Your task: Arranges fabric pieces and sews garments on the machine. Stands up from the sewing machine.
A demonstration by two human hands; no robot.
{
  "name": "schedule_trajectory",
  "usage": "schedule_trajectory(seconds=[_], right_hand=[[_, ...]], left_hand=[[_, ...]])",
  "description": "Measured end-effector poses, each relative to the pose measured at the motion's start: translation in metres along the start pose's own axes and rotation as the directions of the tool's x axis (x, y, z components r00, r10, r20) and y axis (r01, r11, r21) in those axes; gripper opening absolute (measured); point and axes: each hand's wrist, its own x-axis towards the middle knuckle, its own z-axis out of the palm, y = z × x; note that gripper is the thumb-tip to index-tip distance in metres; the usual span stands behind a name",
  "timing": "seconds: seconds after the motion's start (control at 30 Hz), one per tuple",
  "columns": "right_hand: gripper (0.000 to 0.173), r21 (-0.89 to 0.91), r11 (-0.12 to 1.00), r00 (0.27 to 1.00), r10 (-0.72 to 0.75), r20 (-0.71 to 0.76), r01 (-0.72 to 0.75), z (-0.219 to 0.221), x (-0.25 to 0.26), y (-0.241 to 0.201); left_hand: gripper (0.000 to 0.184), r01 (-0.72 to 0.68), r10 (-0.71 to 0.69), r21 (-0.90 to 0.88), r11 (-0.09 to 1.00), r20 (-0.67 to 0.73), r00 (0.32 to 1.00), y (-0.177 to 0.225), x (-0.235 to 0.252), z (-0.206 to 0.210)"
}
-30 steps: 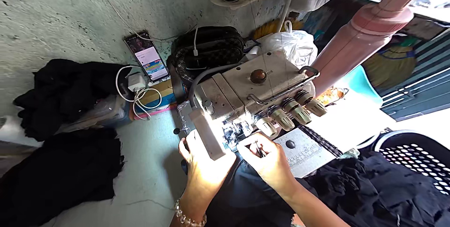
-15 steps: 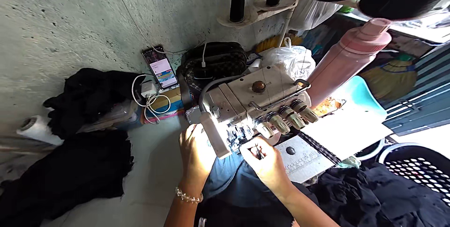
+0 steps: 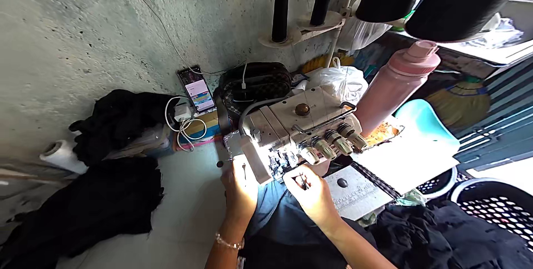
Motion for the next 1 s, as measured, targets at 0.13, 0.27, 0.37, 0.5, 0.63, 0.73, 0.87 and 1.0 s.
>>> schedule_trajectory(seconds=[0.13,0.27,0.37,0.5,0.63,0.73,0.87,1.0], right_hand=[[0.012,0.015,0.999,0.999,-0.029,0.013,0.029,0.000,0.000,0.000],[0.013,0.010,0.998,0.997,-0.060,0.045,0.059,-0.004,0.001,-0.001],[0.012,-0.028,0.998,0.997,-0.047,0.068,0.049,-0.006,0.000,-0.003],[0.008,-0.007,0.999,0.996,-0.045,0.078,0.046,-0.006,0.002,-0.003],[0.007,0.000,0.999,0.995,-0.052,0.083,0.052,-0.006,0.001,-0.003],[0.007,-0.017,0.997,0.993,-0.074,0.094,0.076,-0.006,0.002,-0.004],[0.018,-0.171,0.966,0.974,-0.170,0.151,0.195,-0.029,0.005,-0.009],[0.021,-0.180,0.942,0.955,-0.258,0.149,0.283,-0.047,0.000,-0.018]], left_hand=[[0.045,0.114,-0.099,-0.205,0.972,0.082,0.992,-0.001,0.002,-0.001],[0.028,0.191,-0.170,-0.226,0.955,0.110,0.979,0.004,0.006,-0.001],[0.035,0.104,-0.090,-0.068,0.992,0.178,0.980,0.006,0.006,-0.006],[0.028,-0.170,0.137,0.113,0.979,0.252,0.958,-0.001,0.007,-0.008],[0.014,-0.142,0.150,-0.053,0.988,0.493,0.857,-0.006,0.032,-0.022],[0.016,-0.087,0.075,-0.016,0.996,0.684,0.725,0.002,0.054,-0.030],[0.023,-0.117,-0.065,0.262,0.958,0.596,0.801,0.004,0.053,-0.029],[0.026,-0.146,0.032,0.227,0.963,0.442,0.896,-0.014,0.045,-0.020]])
